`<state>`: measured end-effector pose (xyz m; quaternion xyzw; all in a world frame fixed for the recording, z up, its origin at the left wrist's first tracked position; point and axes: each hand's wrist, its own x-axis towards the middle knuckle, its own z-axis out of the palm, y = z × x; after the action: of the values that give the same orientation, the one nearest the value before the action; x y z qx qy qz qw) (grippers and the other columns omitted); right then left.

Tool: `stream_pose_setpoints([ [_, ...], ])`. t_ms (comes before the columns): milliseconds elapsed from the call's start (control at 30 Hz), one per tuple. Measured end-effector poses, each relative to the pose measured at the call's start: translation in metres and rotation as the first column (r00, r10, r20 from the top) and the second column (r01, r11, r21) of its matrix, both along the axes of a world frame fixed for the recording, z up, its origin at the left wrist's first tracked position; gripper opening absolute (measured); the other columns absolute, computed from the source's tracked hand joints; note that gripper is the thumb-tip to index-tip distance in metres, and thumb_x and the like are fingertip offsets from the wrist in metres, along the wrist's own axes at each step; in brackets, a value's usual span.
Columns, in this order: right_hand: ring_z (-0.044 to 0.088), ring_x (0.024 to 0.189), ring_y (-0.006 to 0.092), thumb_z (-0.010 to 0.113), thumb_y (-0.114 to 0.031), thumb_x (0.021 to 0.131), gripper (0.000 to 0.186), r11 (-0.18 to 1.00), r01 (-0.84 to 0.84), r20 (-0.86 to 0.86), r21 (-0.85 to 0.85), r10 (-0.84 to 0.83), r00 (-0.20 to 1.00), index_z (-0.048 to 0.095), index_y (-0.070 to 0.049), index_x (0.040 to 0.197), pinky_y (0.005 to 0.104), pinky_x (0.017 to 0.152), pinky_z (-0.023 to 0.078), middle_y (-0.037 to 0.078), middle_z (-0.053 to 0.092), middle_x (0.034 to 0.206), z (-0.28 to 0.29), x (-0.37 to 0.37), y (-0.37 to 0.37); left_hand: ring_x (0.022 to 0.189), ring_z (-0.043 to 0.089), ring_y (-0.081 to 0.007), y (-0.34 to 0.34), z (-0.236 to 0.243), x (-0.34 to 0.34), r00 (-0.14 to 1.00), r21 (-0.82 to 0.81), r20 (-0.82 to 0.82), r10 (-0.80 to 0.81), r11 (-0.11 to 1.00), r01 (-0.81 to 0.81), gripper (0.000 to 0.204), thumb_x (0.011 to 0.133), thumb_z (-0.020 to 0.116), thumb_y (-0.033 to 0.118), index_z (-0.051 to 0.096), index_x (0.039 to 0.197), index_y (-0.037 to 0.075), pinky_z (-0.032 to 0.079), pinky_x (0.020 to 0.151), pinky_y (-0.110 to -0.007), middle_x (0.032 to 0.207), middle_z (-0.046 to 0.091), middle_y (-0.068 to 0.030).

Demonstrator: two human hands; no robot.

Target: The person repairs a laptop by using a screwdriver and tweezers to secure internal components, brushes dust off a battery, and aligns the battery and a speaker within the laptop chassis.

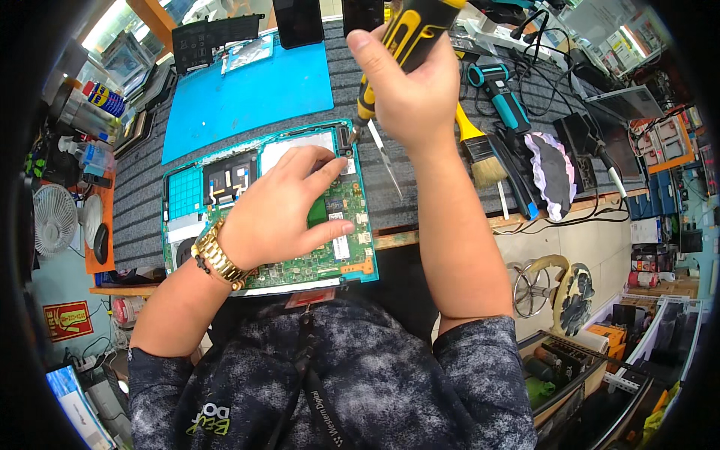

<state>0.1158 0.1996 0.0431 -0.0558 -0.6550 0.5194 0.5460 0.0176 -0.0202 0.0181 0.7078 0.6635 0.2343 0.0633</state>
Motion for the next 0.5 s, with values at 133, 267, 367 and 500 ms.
stream_pose_setpoints([
  [133,0.066,0.083,0.0104,0.081,-0.011,0.104,0.014,0.997,-0.072,0.0,-0.01,0.072,0.997,0.069,-0.004,0.109,0.0283,0.078,0.054,0.003,0.074,0.097,-0.005,0.002,-0.008,0.133,0.062,-0.0441,-0.001,-0.002,0.003,1.0,0.008,-0.027,0.0,1.0,0.0,0.08,0.096,0.085,0.047,0.061,0.149,-0.008,0.055,0.113,-0.05,0.143,0.062,-0.0254],
  [267,0.066,0.086,0.0101,0.081,-0.008,0.103,0.016,0.992,-0.123,-0.008,-0.003,0.123,0.992,0.068,-0.005,0.112,0.0283,0.078,0.054,0.003,0.074,0.1,-0.01,0.002,-0.011,0.133,0.063,-0.0441,-0.001,0.001,0.006,1.0,-0.001,-0.022,0.01,1.0,-0.01,0.082,0.096,0.085,0.049,0.061,0.151,-0.008,0.055,0.113,-0.05,0.143,0.062,-0.0254],
  [367,0.066,0.086,0.0097,0.081,-0.008,0.103,0.016,0.991,-0.134,0.021,-0.001,0.134,0.991,0.068,-0.004,0.112,0.0277,0.078,0.054,0.002,0.073,0.1,-0.012,0.001,-0.012,0.133,0.063,-0.0443,-0.001,0.001,0.003,1.0,-0.009,-0.011,-0.005,1.0,0.005,0.081,0.096,0.085,0.047,0.061,0.151,-0.008,0.055,0.113,-0.05,0.144,0.063,-0.0259],
  [500,0.065,0.086,0.0094,0.081,-0.008,0.103,0.014,0.992,-0.124,-0.014,-0.001,0.124,0.992,0.069,-0.004,0.11,0.0274,0.078,0.053,0.002,0.073,0.099,-0.012,-0.001,-0.014,0.133,0.063,-0.0447,-0.002,0.001,0.001,1.0,0.002,0.01,-0.018,1.0,0.018,0.077,0.096,0.085,0.043,0.063,0.149,-0.008,0.055,0.113,-0.05,0.143,0.064,-0.0264],
])
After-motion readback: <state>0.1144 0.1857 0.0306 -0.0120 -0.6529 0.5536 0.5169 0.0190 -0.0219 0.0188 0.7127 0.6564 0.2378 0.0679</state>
